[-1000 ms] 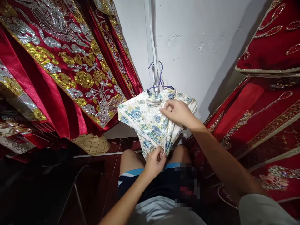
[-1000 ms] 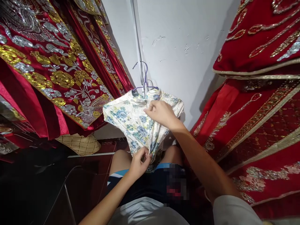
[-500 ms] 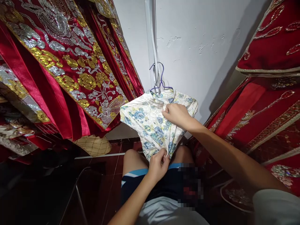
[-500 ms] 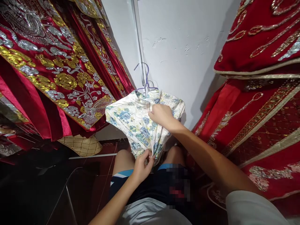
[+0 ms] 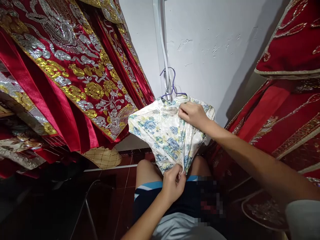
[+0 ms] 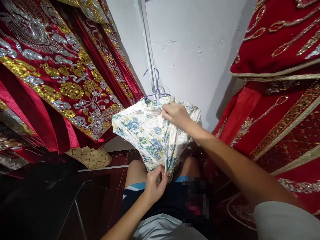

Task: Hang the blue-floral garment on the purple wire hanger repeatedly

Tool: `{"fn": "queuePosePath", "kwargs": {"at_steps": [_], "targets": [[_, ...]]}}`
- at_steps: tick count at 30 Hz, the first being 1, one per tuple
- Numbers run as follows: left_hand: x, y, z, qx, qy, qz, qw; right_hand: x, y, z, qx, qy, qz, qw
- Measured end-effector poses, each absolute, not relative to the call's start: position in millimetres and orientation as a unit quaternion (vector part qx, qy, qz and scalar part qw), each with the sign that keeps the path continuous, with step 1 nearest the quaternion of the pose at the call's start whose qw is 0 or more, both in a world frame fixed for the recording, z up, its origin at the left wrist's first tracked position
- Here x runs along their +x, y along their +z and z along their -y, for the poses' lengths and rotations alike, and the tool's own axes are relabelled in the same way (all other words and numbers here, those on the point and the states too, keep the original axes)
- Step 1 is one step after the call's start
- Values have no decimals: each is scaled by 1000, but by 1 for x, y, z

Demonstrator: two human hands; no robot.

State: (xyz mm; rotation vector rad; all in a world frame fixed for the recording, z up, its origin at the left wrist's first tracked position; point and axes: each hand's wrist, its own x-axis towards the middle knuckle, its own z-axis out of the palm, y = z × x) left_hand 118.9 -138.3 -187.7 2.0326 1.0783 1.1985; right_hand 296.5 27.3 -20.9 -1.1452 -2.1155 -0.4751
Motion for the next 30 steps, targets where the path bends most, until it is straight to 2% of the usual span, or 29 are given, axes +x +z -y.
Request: {"fn": "queuePosePath", "kwargs": {"at_steps": [5,11,13,16,19,24,30], "targets": [[113,-156,129,801,397,-373,248,304,3,-20,-417,-189,817,351],[100,-50,66,752,549,-351,96,301,0,11,-422,-201,796,384],[101,-15,44,774,534,-335,59,303,-3,14,-414,-197,801,385],[108,17,22,829,448,-335,20,306,-6,13,-420,-198,800,379],[119,26,15,822,437,-365,12,306,-8,7,-418,-209,805,366],[132,22,11,762,527,-369,68,297,-14,-3,-427,-220,801,357],[108,37,-7,688,631,-341,106,284,-50,2,-379,-144,875,264]]}}
